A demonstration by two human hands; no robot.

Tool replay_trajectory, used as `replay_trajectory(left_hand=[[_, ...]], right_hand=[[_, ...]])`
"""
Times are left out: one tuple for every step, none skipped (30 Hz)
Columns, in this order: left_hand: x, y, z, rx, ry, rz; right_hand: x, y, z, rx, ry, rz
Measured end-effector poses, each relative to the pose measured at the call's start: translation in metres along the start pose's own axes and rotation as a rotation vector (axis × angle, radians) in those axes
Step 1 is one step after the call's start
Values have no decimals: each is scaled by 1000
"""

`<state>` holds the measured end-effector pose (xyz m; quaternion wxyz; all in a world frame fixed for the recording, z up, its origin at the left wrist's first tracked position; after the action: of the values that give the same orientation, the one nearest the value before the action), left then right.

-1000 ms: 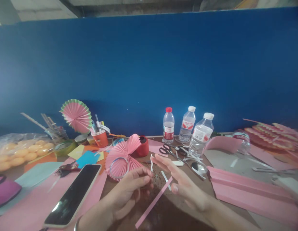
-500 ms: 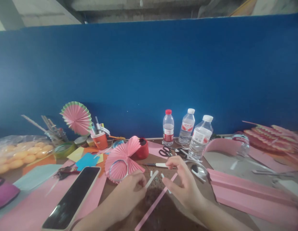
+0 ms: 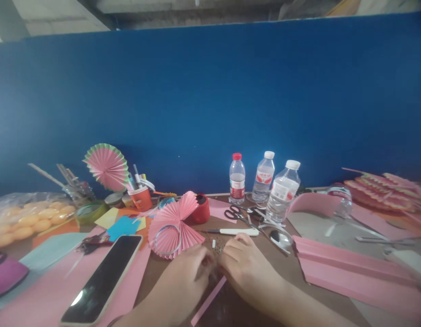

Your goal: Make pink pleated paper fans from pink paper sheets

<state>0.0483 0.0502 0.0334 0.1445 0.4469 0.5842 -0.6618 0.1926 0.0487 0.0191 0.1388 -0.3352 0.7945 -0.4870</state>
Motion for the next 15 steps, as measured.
replay_trajectory(left_hand=[[1,-3,0,-30,-9,-35],[2,-5,0,-63,-20,-88],[3,-7,0,-85,-32,-151],[4,-7,1,-84,-41,-215],[5,-5,1,-48,-44,-272],[5,0,1,17,-37,-318],[7,7,2,97,-30,-356],[9,15,3,178,-30,-389],[11,22,4,234,-32,-419],[14,29,5,279,-42,-442],[17,35,6,304,-50,-464],[21,39,6,314,-57,-482],[24,42,6,313,-58,-493],[27,43,5,297,-47,-490],[31,43,4,274,-35,-468]], right_hand=[[-4,-4,-1,-6,18,-7],[-8,-10,-3,-20,43,-31],[-13,-16,-4,-38,76,-70],[-18,-22,-6,-61,118,-121],[-23,-28,-7,-92,167,-176],[-28,-32,-7,-129,222,-230],[-33,-34,-7,-163,277,-280],[-37,-35,-6,-194,327,-327],[-40,-35,-6,-216,368,-374],[-43,-34,-5,-230,405,-418],[-45,-32,-4,-236,442,-459],[-47,-30,-3,-236,483,-499],[-50,-29,-2,-233,526,-539],[-52,-28,-2,-226,570,-577],[-54,-28,-2,-223,615,-609]])
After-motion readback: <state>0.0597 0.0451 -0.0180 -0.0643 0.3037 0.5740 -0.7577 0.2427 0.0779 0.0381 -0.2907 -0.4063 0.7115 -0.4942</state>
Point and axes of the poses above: each hand's wrist, its own z-axis away from the middle knuckle, its own y-axis out of the palm, x = y × z, the point moved 4 cm from there along -z, towards the middle knuckle, and after that the axes turned 9 degrees about y, right-handed, at the moved point
